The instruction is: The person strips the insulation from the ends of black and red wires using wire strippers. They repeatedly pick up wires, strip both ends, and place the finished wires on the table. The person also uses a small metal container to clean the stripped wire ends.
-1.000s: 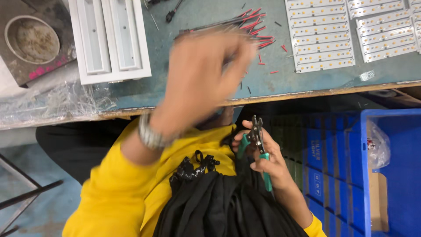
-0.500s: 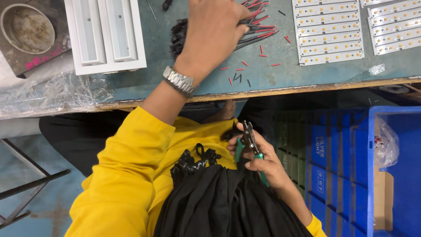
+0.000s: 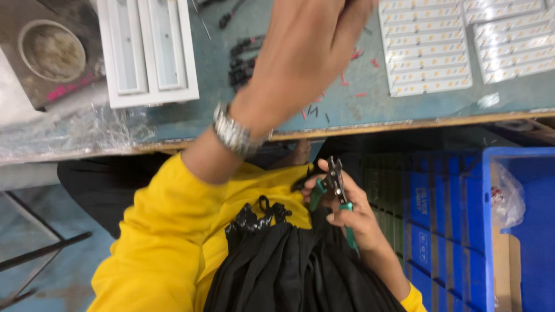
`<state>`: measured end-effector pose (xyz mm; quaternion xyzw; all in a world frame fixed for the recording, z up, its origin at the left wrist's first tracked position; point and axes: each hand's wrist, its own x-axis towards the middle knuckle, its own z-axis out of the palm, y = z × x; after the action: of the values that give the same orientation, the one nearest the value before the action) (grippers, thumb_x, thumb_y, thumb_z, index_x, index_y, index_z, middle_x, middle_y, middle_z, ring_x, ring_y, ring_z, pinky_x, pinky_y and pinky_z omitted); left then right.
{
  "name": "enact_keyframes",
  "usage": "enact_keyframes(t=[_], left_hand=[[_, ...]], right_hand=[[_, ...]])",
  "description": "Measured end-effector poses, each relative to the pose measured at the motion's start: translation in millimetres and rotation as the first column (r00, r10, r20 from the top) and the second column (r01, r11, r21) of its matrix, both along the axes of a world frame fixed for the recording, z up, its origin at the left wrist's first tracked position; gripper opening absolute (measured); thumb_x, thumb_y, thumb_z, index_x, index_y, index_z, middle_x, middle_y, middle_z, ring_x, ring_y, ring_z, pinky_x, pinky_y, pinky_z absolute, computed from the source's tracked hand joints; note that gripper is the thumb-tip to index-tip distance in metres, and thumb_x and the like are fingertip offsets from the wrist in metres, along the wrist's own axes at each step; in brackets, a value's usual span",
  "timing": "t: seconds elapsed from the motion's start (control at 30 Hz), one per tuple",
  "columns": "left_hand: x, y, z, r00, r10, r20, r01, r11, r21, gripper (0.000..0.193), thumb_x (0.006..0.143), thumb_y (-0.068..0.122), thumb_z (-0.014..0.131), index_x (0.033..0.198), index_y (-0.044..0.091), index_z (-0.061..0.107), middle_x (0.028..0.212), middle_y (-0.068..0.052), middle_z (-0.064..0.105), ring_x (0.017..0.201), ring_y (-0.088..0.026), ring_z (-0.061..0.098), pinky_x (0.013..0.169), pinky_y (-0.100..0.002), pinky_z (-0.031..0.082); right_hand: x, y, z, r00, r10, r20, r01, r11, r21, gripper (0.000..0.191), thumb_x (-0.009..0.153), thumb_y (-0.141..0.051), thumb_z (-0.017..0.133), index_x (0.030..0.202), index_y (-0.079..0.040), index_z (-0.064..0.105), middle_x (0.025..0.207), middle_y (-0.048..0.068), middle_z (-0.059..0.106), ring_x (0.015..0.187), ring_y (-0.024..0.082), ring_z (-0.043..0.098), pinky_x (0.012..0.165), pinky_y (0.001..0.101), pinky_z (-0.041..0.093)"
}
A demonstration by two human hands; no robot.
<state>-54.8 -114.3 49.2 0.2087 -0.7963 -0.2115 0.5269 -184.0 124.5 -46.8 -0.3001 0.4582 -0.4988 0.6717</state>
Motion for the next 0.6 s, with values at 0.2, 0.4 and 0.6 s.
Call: enact_keyframes(t=[0.2,0.4,0.6], left_hand=[[34.9,80.9,7.6,0.984,-0.102,0.145,0.025,0.890,0.456,0.018,0.094,0.022,0.069,0.097,0.005,0.076,0.080,-0.011,0.071,0.063,-0.024,0.067,0.059,-0.033,0.050],[68.2,104.3,-27.3,0.978,-0.146,0.149,0.017,0.767,0.641,0.019,0.092,0.020,0.069,0.096,0.002,0.076,0.083,-0.012,0.075,0.062,-0.021,0.069,0.057,-0.030,0.051],[88.5,119.4,-51.6,0.970,-0.159,0.182,-0.057,0.580,0.812,0.019,0.088,0.017,0.067,0.093,0.002,0.077,0.073,-0.012,0.075,0.052,-0.022,0.069,0.050,-0.032,0.049]], right_hand=[[-1.6,1.1,3.9,1.000,-0.010,-0.023,0.007,0.995,-0.100,0.096,0.061,-0.007,0.060,0.154,0.000,0.038,0.128,0.019,0.062,0.121,0.032,0.062,0.113,0.0437,0.043],[2.8,7.5,-7.9,0.989,0.075,-0.131,-0.081,0.996,-0.038,0.095,0.063,-0.003,0.059,0.155,-0.002,0.038,0.134,0.015,0.059,0.127,0.027,0.056,0.114,0.0395,0.038],[18.1,1.8,-9.4,0.961,0.127,-0.246,-0.135,0.991,-0.016,0.092,0.063,-0.001,0.057,0.154,-0.003,0.040,0.134,0.012,0.057,0.134,0.024,0.052,0.117,0.0373,0.036]])
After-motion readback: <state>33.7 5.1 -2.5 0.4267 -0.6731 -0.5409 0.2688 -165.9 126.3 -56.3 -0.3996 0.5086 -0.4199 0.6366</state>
